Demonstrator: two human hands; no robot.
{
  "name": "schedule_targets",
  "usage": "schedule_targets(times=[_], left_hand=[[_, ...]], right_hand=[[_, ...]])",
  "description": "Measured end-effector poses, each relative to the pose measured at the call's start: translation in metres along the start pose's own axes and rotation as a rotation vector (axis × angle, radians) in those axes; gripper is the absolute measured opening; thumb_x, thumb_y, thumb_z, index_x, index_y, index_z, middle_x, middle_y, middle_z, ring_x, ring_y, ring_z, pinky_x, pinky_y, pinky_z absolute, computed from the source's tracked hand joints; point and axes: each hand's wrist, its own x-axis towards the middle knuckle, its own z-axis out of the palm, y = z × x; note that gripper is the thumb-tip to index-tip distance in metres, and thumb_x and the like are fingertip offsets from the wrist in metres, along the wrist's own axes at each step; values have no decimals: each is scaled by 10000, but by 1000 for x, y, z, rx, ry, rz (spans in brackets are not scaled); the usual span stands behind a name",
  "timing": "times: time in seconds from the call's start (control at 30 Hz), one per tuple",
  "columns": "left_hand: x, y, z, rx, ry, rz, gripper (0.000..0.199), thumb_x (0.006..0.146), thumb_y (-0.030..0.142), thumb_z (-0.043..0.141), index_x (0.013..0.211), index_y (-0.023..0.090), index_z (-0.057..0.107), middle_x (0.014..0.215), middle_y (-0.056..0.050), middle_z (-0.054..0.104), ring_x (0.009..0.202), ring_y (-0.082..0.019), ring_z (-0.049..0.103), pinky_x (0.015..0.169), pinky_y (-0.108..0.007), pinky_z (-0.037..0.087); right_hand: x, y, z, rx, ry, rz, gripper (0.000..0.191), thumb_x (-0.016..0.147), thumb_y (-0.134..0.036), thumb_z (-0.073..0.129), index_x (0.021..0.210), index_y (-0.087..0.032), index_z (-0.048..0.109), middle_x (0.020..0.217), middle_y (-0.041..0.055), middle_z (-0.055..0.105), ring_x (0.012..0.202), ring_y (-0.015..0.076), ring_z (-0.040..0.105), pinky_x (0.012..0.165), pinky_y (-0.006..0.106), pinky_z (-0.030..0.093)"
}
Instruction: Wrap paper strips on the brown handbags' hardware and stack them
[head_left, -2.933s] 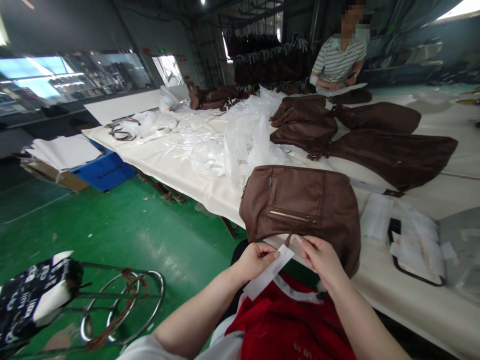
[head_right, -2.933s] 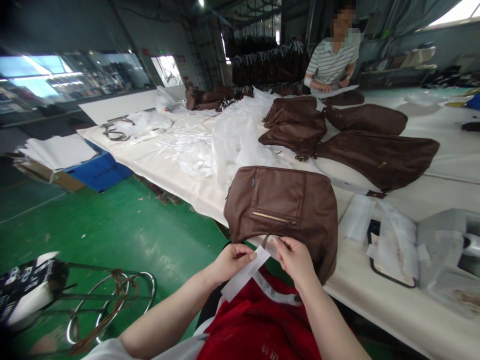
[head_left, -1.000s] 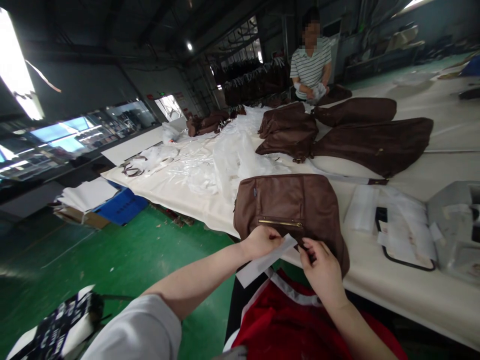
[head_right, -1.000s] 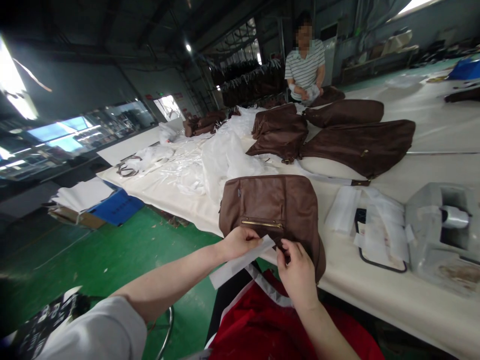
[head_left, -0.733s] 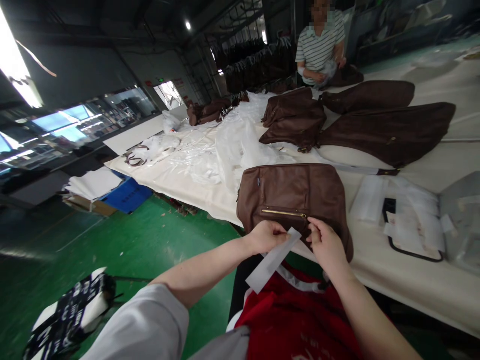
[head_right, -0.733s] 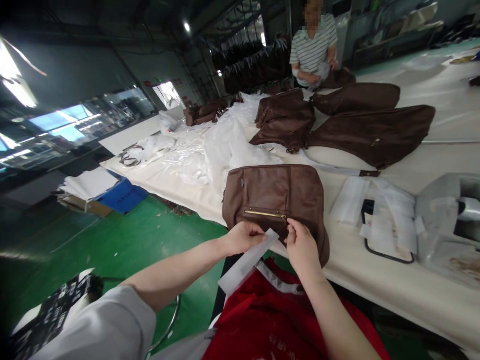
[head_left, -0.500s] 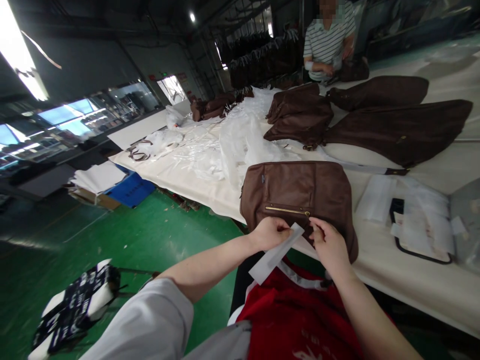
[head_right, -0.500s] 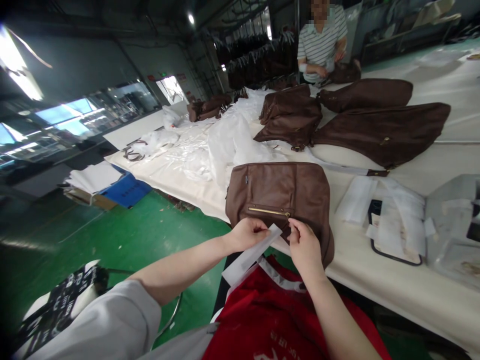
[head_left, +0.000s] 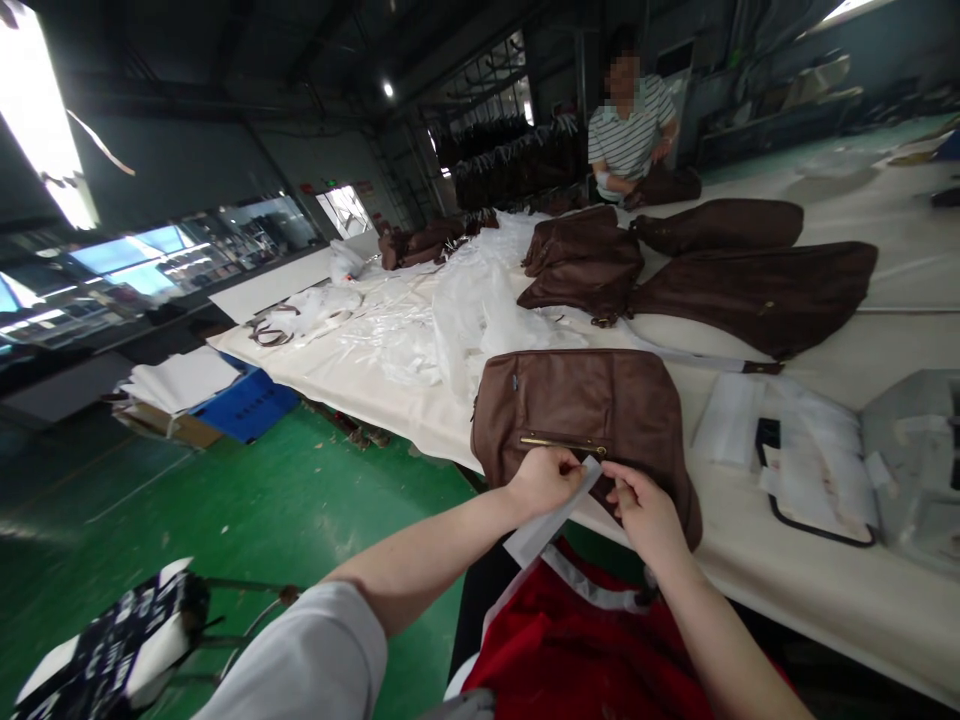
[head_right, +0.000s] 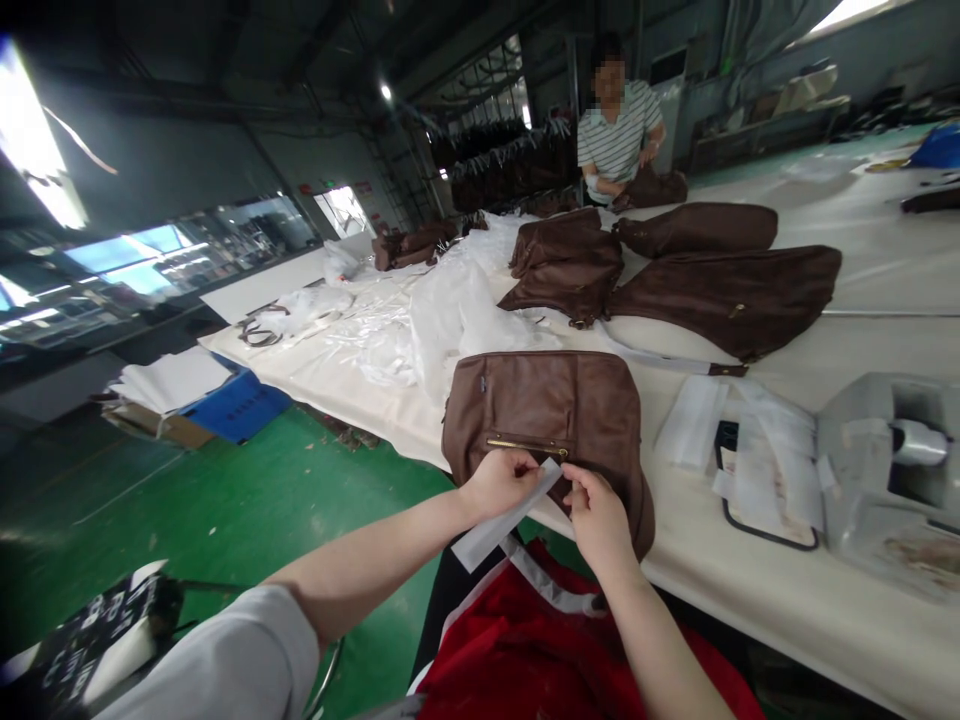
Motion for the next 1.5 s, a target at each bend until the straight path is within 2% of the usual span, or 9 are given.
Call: schedule_targets(times=[0.13,0.23,0.37,0.47,0.67,1.0,1.23,1.4,1.5], left_hand=[[5,0,4,19,-17,4,283,825,330,513,736,146,710,655,-2,645,601,-115,520,552,-222,373],[11,-1,7,67,-68,-58,382,814,446,529,624,146,671,528,28,525,519,-98,428,494,-237,307],[22,0,12,45,-80,-148,414,748,516,598,555,152,636,461,52,417,493,-91,384,473,-242,268],[27,0,16,-14,-62,-195,344,731,468,632,610,149,678,488,44,482,519,-98,435,483,-230,297],[22,-7,23,-107,-6,-216,360,810,444,558,786,135,743,637,-1,639,582,-113,521,516,-215,364],[27,-8,21,-115,44,-139,326,823,411,555,784,154,752,683,-16,676,638,-133,558,587,-232,399],[32,-13,24,-68,47,-149,291,805,372,561,781,153,752,639,-24,663,584,-133,540,566,-244,390],[33,-14,24,-66,41,-124,291,825,313,515,810,142,750,682,-30,684,610,-135,567,576,-234,412],[32,-14,19,-64,30,-83,284,817,285,504,798,141,748,685,-22,682,631,-132,573,594,-226,414]], right_hand=[[-1,-4,-3,33,-9,50,382,860,-347,404,1097,-192,660,797,36,667,597,154,632,518,264,512],[-1,-7,-4,57,-4,84,378,858,-353,411,1095,-180,649,749,25,663,529,140,600,523,269,515],[1,-5,-2,115,18,81,343,845,-327,442,1102,-178,613,871,54,690,551,138,615,528,275,534],[4,-3,-2,135,34,95,332,831,-302,463,1116,-175,578,952,73,686,555,135,621,491,263,532],[7,-12,-6,55,-35,184,309,837,-284,455,1071,-181,629,734,15,667,421,105,547,411,226,472],[15,-16,-7,81,-91,274,298,846,-283,462,1058,-185,647,764,26,647,470,103,573,387,205,447],[28,-32,-9,127,-207,444,196,890,-311,494,871,-163,621,566,-16,567,372,94,516,293,166,330],[35,-41,-2,216,-258,532,235,918,-296,471,828,-134,615,534,-2,570,366,89,517,301,160,327],[35,-41,2,230,-251,538,228,902,-260,500,736,-138,598,532,-4,573,357,76,507,295,149,309]])
